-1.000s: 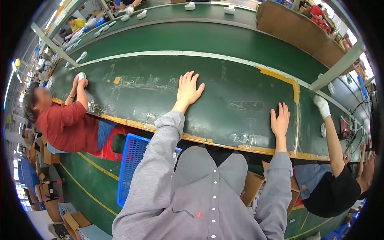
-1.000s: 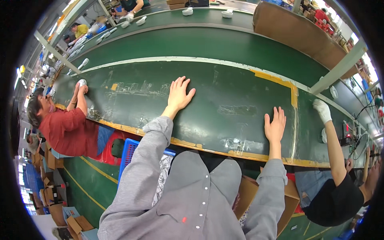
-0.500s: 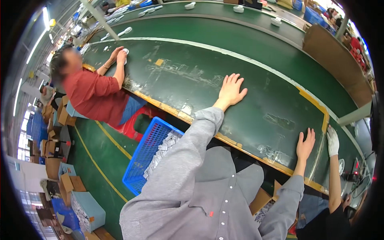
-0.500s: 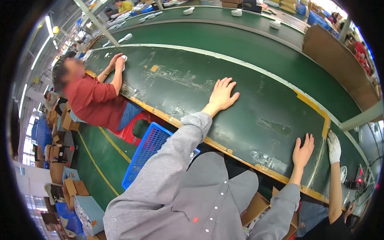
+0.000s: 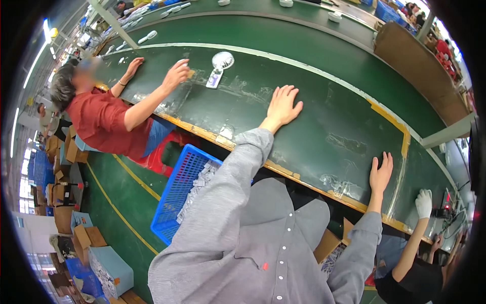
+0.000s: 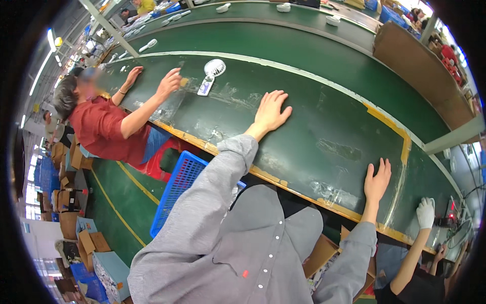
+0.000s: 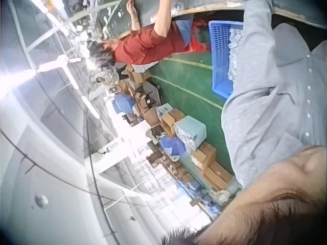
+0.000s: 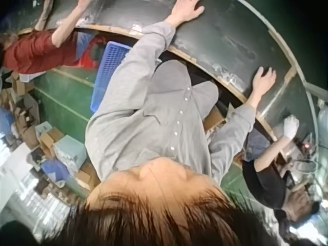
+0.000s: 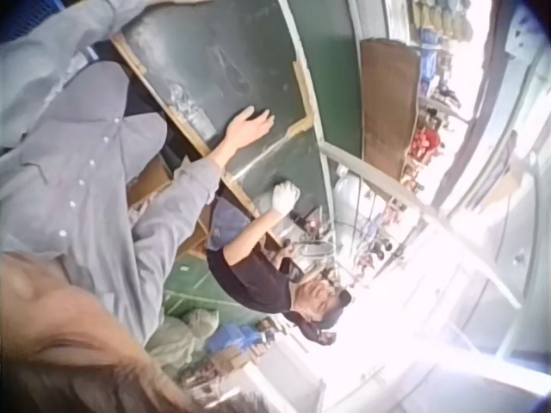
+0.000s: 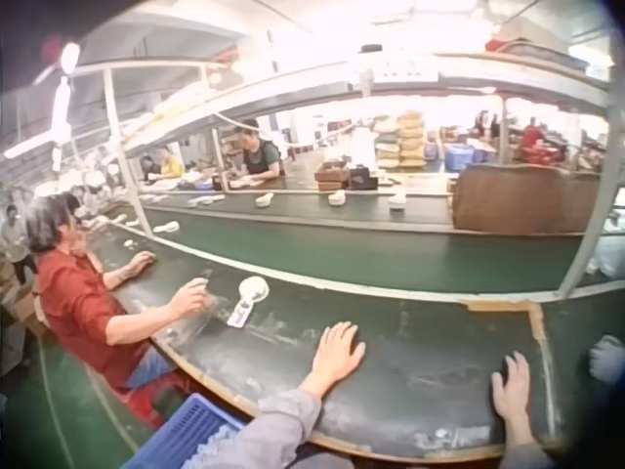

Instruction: Assembling small portable fans on an electronics production line.

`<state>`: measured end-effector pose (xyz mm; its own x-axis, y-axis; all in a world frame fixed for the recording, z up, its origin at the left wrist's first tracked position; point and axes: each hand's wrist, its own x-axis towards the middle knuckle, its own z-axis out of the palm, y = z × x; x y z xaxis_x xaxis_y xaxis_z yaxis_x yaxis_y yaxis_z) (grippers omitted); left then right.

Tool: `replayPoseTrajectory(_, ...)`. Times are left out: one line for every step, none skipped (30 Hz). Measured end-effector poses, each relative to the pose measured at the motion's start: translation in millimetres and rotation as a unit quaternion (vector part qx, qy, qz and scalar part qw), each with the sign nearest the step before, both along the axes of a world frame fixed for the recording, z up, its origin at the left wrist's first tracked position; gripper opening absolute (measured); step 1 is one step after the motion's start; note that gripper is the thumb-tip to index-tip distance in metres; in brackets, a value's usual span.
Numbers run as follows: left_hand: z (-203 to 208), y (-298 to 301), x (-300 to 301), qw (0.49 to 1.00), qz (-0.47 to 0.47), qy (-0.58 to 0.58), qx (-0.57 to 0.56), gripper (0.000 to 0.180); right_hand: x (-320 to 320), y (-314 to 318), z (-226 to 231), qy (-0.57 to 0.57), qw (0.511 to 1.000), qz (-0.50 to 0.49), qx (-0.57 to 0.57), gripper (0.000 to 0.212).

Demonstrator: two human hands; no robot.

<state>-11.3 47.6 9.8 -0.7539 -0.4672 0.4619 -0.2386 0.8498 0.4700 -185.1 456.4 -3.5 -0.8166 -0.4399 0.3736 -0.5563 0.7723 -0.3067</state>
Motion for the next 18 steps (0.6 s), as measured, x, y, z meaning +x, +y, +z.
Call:
replayPoseTrajectory(-1.8,0.8,2.5,0.999,0.004,0.050,-0.017,0.051,0.3,0.7,-0.7,0.003,1.000,0.002,-0.005,0.051)
replayPoseTrajectory(3.6,-3.0,3.6,0.991,0.024,0.090,-0.092,0.048,1.6,2.4,-4.0,0.000,1.000,-0.007,-0.003,0.050)
replayPoseTrajectory(15.2,-12.5,8.3,0.986,0.028,0.128,-0.100,0.046,3.9,3.7,-4.5,-0.001,1.000,-0.008,-0.007,0.050)
replayPoseTrajectory(21.6,-25.7,15.0,0.976,0.076,0.155,-0.133,0.044,4.8,2.2,-3.0,0.000,1.000,-0.007,-0.011,0.050)
replayPoseTrajectory(33.0,-34.9,26.5,0.976,0.156,0.094,-0.117,0.048,6.1,3.4,-3.0,0.003,1.000,-0.010,-0.010,0.050)
replayPoseTrajectory(24.4,-58.1,38.3,0.928,0.284,0.086,-0.224,0.053,6.0,0.0,2.1,0.008,1.000,-0.008,-0.010,0.050)
replayPoseTrajectory(33.1,-74.2,53.7,0.946,0.298,0.036,-0.119,0.061,5.8,0.5,1.0,0.007,1.000,-0.012,-0.009,0.050)
replayPoseTrajectory(24.8,-91.4,68.3,0.906,0.389,0.002,-0.168,0.072,4.9,-1.6,4.0,0.007,1.000,-0.012,-0.013,0.049)
replayPoseTrajectory(7.4,-109.1,86.3,0.870,0.445,-0.065,-0.203,0.077,3.6,-5.9,6.3,0.007,1.000,-0.013,-0.015,0.049)
replayPoseTrajectory(-7.9,-130.0,104.9,0.910,0.393,-0.071,-0.110,0.066,2.1,-9.0,9.0,0.009,1.000,-0.010,-0.018,0.049)
replayPoseTrajectory(-7.1,-135.7,111.9,0.927,0.358,-0.082,-0.076,0.057,2.9,-4.7,6.9,0.007,1.000,-0.014,-0.016,0.049)
replayPoseTrajectory(-2.2,-136.3,113.4,0.941,0.323,-0.090,-0.041,0.048,2.6,-2.5,4.1,0.010,1.000,-0.020,-0.014,0.048)
replayPoseTrajectory(-0.3,-132.9,110.2,0.946,0.305,-0.095,-0.060,0.040,0.9,-0.5,2.7,0.010,1.000,-0.025,-0.013,0.048)
replayPoseTrajectory(3.6,-127.3,109.1,0.949,0.288,-0.100,-0.077,0.032,1.2,0.8,2.5,0.008,0.999,-0.025,-0.022,0.047)
replayPoseTrajectory(9.1,-118.2,102.6,0.960,0.256,-0.104,-0.054,0.027,2.2,2.9,2.2,0.006,0.999,-0.026,-0.028,0.046)
replayPoseTrajectory(13.2,-106.8,92.9,0.970,0.227,-0.084,-0.019,0.027,3.4,4.0,1.6,0.009,0.999,-0.021,-0.047,0.044)
replayPoseTrajectory(16.9,-94.8,81.8,0.978,0.199,-0.060,0.019,0.027,3.3,3.9,3.7,0.015,0.998,-0.016,-0.066,0.042)
replayPoseTrajectory(17.7,-84.5,70.5,0.979,0.190,-0.063,0.038,0.031,3.9,2.7,6.9,0.050,0.994,0.011,-0.093,0.037)
